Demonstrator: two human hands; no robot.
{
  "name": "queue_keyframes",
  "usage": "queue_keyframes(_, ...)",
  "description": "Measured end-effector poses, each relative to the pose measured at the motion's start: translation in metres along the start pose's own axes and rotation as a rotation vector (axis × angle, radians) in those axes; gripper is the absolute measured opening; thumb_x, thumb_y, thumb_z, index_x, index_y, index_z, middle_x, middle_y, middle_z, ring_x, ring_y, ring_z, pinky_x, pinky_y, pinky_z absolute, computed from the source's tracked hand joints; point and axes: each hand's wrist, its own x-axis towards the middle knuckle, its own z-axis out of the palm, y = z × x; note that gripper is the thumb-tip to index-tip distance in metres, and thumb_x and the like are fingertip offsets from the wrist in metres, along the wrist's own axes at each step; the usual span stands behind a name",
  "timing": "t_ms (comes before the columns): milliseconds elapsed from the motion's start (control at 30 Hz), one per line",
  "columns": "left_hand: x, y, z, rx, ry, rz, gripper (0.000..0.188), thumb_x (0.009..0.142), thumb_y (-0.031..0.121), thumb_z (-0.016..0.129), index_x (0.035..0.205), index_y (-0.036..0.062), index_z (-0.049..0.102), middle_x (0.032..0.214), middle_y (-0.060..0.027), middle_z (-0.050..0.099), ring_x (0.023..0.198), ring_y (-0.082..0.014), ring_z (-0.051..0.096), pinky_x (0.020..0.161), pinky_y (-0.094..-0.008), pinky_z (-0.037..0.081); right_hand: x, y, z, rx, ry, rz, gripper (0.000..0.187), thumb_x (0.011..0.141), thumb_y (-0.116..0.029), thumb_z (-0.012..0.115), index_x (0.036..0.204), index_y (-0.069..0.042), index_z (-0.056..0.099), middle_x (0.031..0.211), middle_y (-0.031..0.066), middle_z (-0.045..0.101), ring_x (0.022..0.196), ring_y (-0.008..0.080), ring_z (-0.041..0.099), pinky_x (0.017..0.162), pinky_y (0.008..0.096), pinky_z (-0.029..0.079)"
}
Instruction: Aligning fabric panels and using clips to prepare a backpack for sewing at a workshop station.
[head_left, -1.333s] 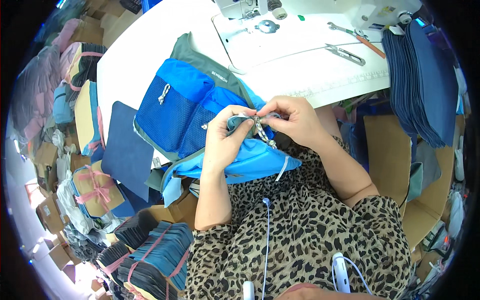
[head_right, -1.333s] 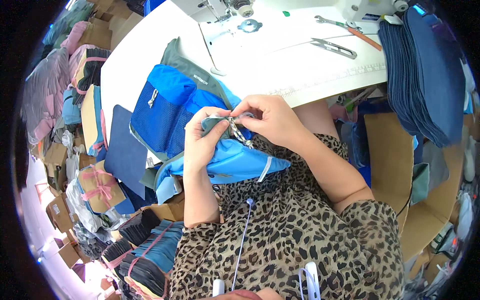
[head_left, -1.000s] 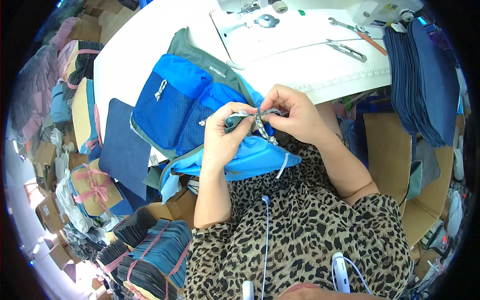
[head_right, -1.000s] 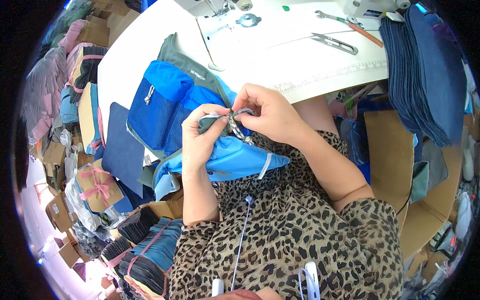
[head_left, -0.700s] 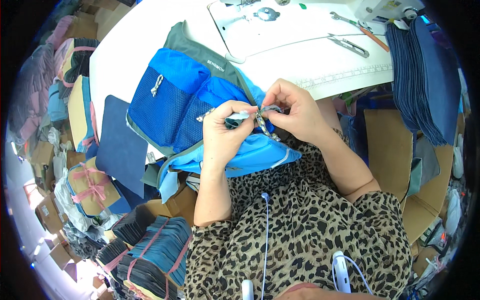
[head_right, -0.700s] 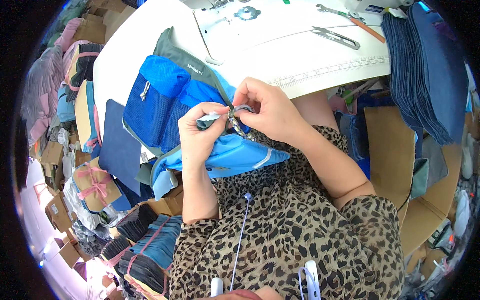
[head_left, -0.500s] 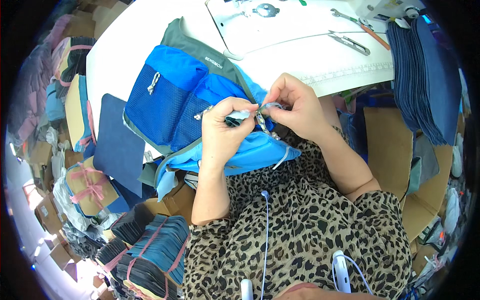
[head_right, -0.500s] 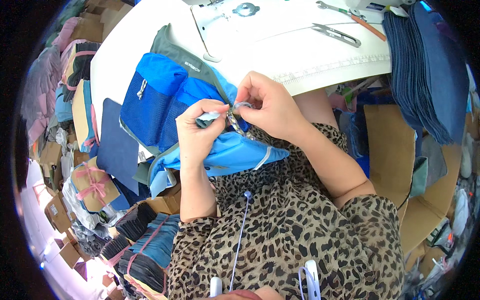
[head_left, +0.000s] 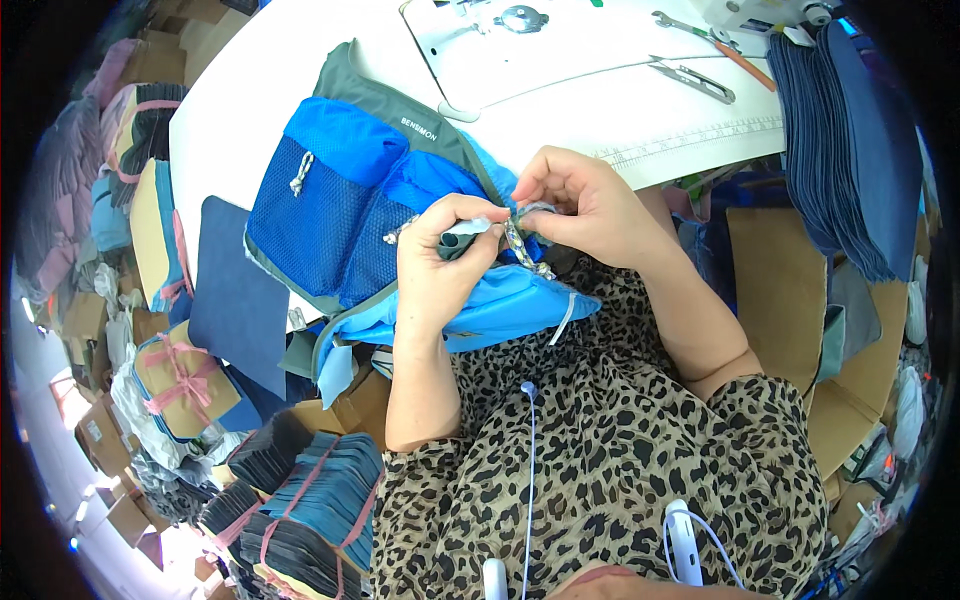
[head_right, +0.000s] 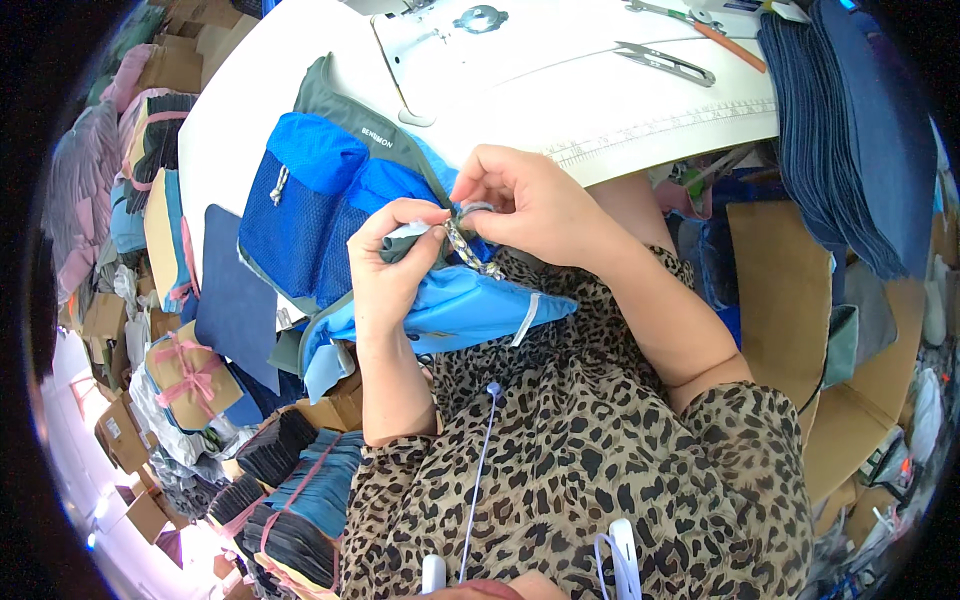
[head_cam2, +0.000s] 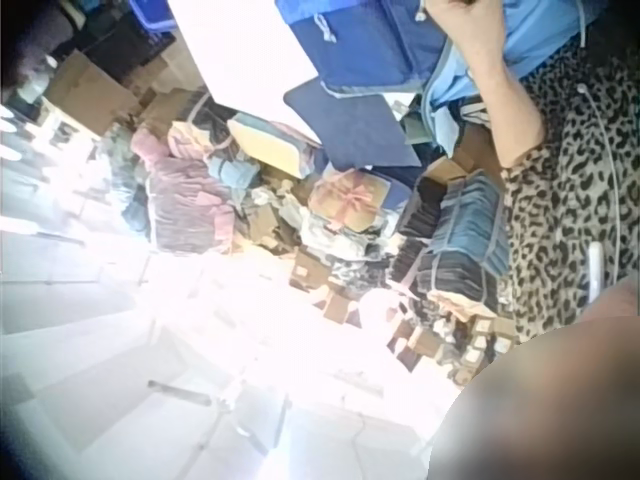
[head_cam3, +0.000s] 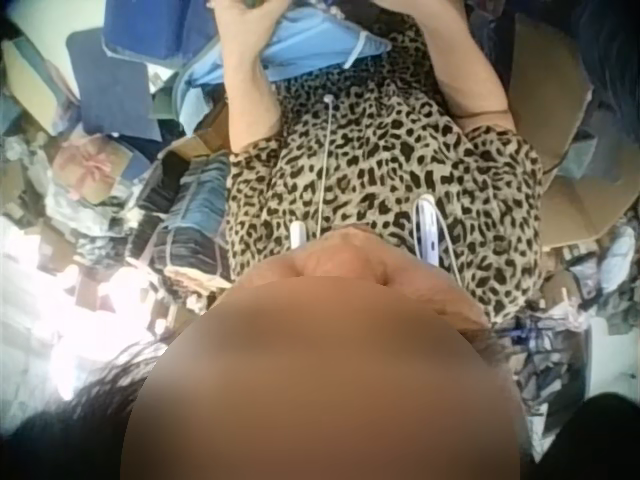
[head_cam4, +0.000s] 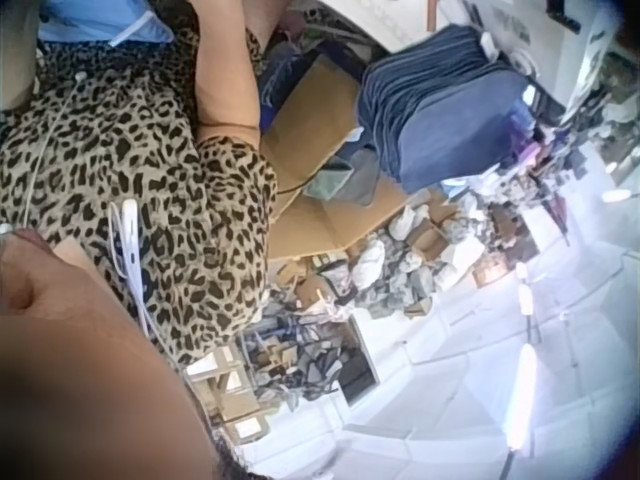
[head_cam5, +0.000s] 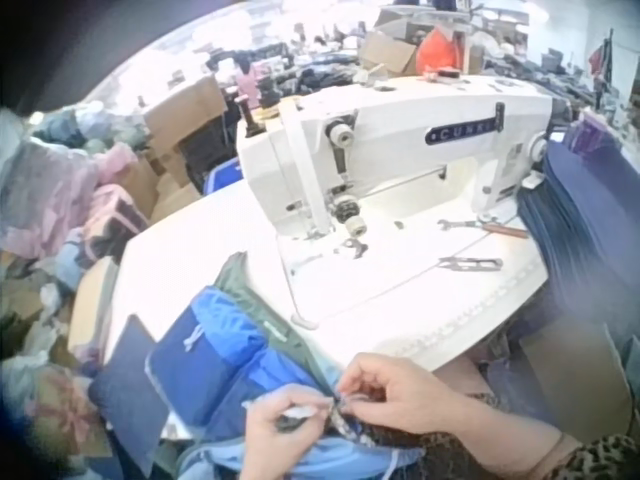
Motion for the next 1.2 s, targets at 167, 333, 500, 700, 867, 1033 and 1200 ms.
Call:
queue_keyframes(167, -0.001, 0.0, 0.001, 0.05, 0.001, 0.017, 0.018, 0.07, -0.01, 0.061, 0.082, 0.0026, 0.064, 0.08, -0.0035, 0.065, 0.073, -0.0083, 0.059, 0.066, -0.0216, 0.047, -0.002, 0.002, 0.006, -0.079, 0.07, -0.049, 0.013, 0.075, 0.002, 0.058, 0.082, -0.005, 0.049, 0.072, -0.0038, 0.049, 0.065, 0.0027, 0.046, 0.057, 0.0182, 0.038)
queue_keyframes(333, -0.001, 0.001, 0.0, 0.084, -0.012, -0.004, 0.019, 0.068, -0.01, 0.061, 0.082, 0.0023, 0.065, 0.08, -0.0039, 0.065, 0.074, -0.0088, 0.06, 0.066, -0.0217, 0.047, -0.006, 0.008, 0.011, -0.083, 0.156, -0.062, 0.014, 0.075, 0.002, 0.058, 0.082, -0.005, 0.048, 0.072, -0.0031, 0.049, 0.064, 0.0033, 0.046, 0.056, 0.0185, 0.039)
queue_keyframes(500, 0.0, 0.004, 0.0, 0.128, -0.022, -0.006, 0.018, 0.07, -0.009, 0.061, 0.083, 0.0021, 0.065, 0.08, -0.0038, 0.065, 0.073, -0.0081, 0.059, 0.065, -0.0214, 0.047, -0.005, 0.009, 0.012, 0.003, 0.189, -0.09, 0.014, 0.077, 0.002, 0.059, 0.083, -0.005, 0.048, 0.073, -0.0028, 0.05, 0.066, 0.0036, 0.048, 0.058, 0.0187, 0.04)
queue_keyframes(700, 0.0, 0.004, -0.002, -0.03, -0.014, -0.095, 0.013, 0.075, -0.007, 0.06, 0.083, 0.0019, 0.065, 0.079, -0.0026, 0.065, 0.072, -0.0063, 0.058, 0.064, -0.0202, 0.047, -0.005, 0.006, 0.0, 0.0, 0.027, -0.04, 0.018, 0.079, -0.001, 0.06, 0.095, -0.003, 0.053, 0.08, -0.0012, 0.055, 0.072, 0.0043, 0.051, 0.062, 0.0185, 0.041)
queue_keyframes(867, 0.001, 0.005, -0.002, 0.005, -0.032, -0.037, 0.013, 0.076, -0.007, 0.06, 0.086, 0.0018, 0.064, 0.082, -0.0024, 0.065, 0.075, -0.0065, 0.058, 0.067, -0.0202, 0.046, -0.005, 0.007, -0.004, -0.054, -0.034, 0.003, 0.018, 0.078, -0.003, 0.062, 0.096, -0.002, 0.059, 0.082, -0.0001, 0.056, 0.072, 0.0051, 0.051, 0.062, 0.0189, 0.041)
queue_keyframes(1033, 0.001, 0.003, -0.009, -0.061, -0.094, -0.06, 0.017, 0.076, -0.007, 0.059, 0.09, 0.0025, 0.063, 0.086, -0.0024, 0.064, 0.08, -0.0066, 0.057, 0.07, -0.0206, 0.046, -0.004, 0.002, -0.007, -0.193, -0.079, -0.033, 0.015, 0.078, 0.003, 0.062, 0.093, -0.001, 0.058, 0.091, 0.0009, 0.054, 0.079, 0.0058, 0.052, 0.07, 0.0198, 0.042)
queue_keyframes(1200, 0.001, 0.006, -0.006, -0.078, -0.06, -0.126, 0.032, 0.074, -0.006, 0.063, 0.104, 0.0036, 0.058, 0.091, -0.0018, 0.062, 0.083, -0.0071, 0.056, 0.072, -0.0214, 0.046, -0.005, 0.003, -0.006, -0.189, -0.065, -0.047, 0.02, 0.078, 0.004, 0.062, 0.098, -0.001, 0.06, 0.091, 0.0019, 0.054, 0.081, 0.0061, 0.053, 0.071, 0.0201, 0.043)
